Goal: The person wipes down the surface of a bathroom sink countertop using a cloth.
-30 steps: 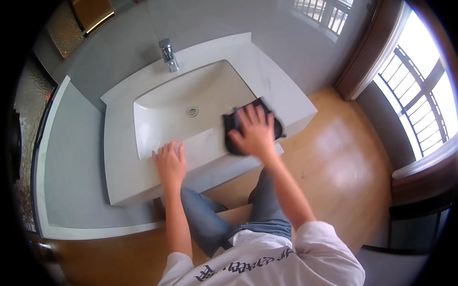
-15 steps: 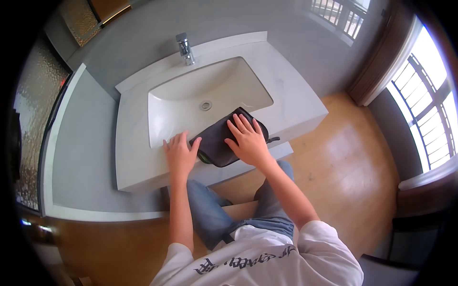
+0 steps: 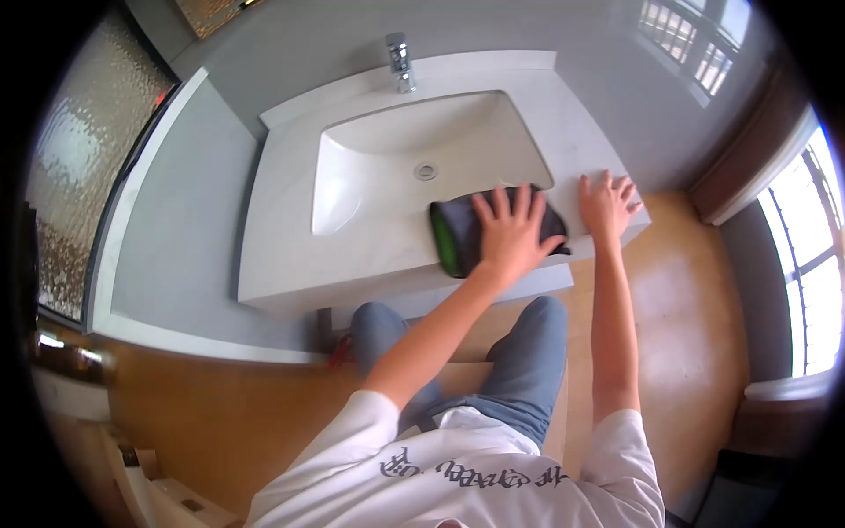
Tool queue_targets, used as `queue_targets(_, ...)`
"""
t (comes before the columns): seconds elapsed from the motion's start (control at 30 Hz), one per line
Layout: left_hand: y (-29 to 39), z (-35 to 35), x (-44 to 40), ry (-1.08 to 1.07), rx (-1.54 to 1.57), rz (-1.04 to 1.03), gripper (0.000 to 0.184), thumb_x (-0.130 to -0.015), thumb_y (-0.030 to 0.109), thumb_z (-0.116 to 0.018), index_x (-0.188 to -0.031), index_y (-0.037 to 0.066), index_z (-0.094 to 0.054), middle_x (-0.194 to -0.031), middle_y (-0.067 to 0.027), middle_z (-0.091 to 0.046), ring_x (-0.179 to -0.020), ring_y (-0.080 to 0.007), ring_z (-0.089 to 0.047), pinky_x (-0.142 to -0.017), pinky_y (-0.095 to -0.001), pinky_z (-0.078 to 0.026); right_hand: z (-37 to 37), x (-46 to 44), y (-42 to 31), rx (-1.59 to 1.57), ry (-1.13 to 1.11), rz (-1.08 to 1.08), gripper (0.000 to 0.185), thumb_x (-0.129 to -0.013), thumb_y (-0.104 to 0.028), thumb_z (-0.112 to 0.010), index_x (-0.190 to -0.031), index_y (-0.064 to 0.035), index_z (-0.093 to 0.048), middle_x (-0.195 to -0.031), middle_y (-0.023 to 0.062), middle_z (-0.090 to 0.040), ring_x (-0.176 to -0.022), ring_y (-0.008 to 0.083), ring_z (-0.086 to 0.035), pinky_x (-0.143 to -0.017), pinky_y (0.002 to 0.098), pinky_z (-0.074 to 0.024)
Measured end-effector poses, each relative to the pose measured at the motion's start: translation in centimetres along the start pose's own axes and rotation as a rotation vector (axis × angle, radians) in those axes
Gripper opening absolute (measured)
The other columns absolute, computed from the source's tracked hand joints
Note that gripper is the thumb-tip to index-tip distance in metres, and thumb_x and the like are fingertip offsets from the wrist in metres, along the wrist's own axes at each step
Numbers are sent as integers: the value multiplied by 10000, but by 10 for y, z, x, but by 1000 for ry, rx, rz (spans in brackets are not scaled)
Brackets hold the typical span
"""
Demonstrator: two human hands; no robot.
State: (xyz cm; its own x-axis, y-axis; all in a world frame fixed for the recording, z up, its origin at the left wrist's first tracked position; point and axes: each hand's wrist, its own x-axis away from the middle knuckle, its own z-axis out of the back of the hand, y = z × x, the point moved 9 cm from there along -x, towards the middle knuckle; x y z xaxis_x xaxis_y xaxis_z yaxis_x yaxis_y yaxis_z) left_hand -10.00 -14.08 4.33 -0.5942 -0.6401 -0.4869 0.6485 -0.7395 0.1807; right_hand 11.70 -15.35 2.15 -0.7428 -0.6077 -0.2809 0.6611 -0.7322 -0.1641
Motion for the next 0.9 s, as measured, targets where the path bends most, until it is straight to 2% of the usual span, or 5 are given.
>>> queue_targets(0.27,-17,9,17,73,148,-15,709,-840,556,-619,-1368,94,-516,-1464,-187,-404,-1353,-447,-325,-1089,-641,-222,3,-2,-1,81,-57,-8,691,-926,-611,-380,-1474,-190,-378,-1545,202,-286,-1454,346,-215,-1124,600,-155)
queue_targets(0.47,-152,99,101,34,-52,192,632,-836,463,-652,-1357,128,-524,-1454,-169,-425,-1353,-385,-363,-1063,-615,-292,-10,-9,8,114,-86,-7,704,-921,-636,-370,-1495,-230,-346,-1567,165,-255,-1467,320,-184,-1140,582,-143)
queue_targets(0.67,-312,171,203,22,-415,656,553,-946,424,-538,-1420,150,-459,-1521,-126,-355,-1403,-353,-303,-1089,-643,-216,-17,-14,12,150,-95,-26,705,-920,-639,-363,-1504,-245,-326,-1573,153,-250,-1473,305,-174,-1145,581,-136)
queue_targets(0.8,-297,160,190,-97,-383,847,659,-945,547,-457,-1468,153,-389,-1566,-123,-271,-1435,-430,-188,-1065,-731,-114,-11,-10,4,216,-118,-53,694,-933,-624,-349,-1509,-239,-311,-1578,157,-232,-1473,309,-173,-1142,587,-150)
queue_targets(0.9,-246,131,147,-117,-339,731,695,-926,569,-468,-1445,111,-404,-1546,-135,-289,-1393,-530,-187,-1001,-790,-143,-19,-15,9,223,-97,-61,687,-937,-617,-349,-1508,-234,-315,-1575,162,-238,-1472,311,-177,-1140,587,-160)
